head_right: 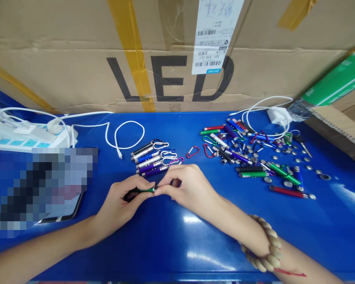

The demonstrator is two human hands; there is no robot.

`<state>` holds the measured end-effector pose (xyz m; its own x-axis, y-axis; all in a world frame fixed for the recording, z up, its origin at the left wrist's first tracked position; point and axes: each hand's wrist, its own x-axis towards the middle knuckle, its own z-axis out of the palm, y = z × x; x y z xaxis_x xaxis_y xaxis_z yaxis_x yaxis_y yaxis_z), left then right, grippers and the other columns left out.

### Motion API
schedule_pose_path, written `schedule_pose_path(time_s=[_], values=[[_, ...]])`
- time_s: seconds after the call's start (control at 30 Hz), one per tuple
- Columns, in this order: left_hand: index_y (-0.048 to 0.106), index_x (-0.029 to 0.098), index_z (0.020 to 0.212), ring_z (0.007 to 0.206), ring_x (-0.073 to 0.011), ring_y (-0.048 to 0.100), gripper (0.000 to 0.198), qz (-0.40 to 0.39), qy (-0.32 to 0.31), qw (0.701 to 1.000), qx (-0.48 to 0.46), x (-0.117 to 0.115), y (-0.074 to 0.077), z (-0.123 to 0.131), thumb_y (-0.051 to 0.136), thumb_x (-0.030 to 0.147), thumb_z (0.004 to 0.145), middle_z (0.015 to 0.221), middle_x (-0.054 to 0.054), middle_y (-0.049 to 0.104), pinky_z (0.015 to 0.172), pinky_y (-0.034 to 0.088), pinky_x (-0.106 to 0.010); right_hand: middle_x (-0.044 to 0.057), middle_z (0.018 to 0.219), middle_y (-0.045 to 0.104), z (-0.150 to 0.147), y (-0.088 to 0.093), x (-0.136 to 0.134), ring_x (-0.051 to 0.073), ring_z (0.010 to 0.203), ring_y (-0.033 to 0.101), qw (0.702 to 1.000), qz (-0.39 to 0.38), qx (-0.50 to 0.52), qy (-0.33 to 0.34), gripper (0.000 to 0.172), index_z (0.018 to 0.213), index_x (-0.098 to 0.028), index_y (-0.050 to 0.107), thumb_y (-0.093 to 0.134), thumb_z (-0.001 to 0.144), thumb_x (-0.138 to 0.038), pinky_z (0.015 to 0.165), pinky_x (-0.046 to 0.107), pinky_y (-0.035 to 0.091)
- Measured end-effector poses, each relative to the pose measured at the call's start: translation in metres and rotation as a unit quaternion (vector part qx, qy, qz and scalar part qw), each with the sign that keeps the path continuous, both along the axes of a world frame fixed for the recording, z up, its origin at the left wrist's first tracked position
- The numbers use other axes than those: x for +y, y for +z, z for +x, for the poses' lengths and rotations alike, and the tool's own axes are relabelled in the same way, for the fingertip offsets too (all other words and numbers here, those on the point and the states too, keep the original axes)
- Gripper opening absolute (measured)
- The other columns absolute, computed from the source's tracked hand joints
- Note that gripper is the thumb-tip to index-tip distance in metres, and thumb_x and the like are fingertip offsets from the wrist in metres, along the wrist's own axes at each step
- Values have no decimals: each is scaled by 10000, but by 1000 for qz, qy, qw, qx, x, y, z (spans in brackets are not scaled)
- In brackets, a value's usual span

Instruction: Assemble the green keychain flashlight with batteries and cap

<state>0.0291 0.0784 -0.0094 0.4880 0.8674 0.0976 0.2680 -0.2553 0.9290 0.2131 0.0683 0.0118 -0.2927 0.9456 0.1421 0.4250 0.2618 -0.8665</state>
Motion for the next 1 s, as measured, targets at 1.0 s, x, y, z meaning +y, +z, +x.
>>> schedule_pose_path(time_s=[1.0], values=[[664,245,874,776,-42,573,125,5,26,999,19,0,11,2,592,166,809,838,57,658,647,423,-91,-11,656,604,6,0,-1,45,514,506,990,105,-96,-24,231,662,-157,635,642,759,-367,485,165,374]])
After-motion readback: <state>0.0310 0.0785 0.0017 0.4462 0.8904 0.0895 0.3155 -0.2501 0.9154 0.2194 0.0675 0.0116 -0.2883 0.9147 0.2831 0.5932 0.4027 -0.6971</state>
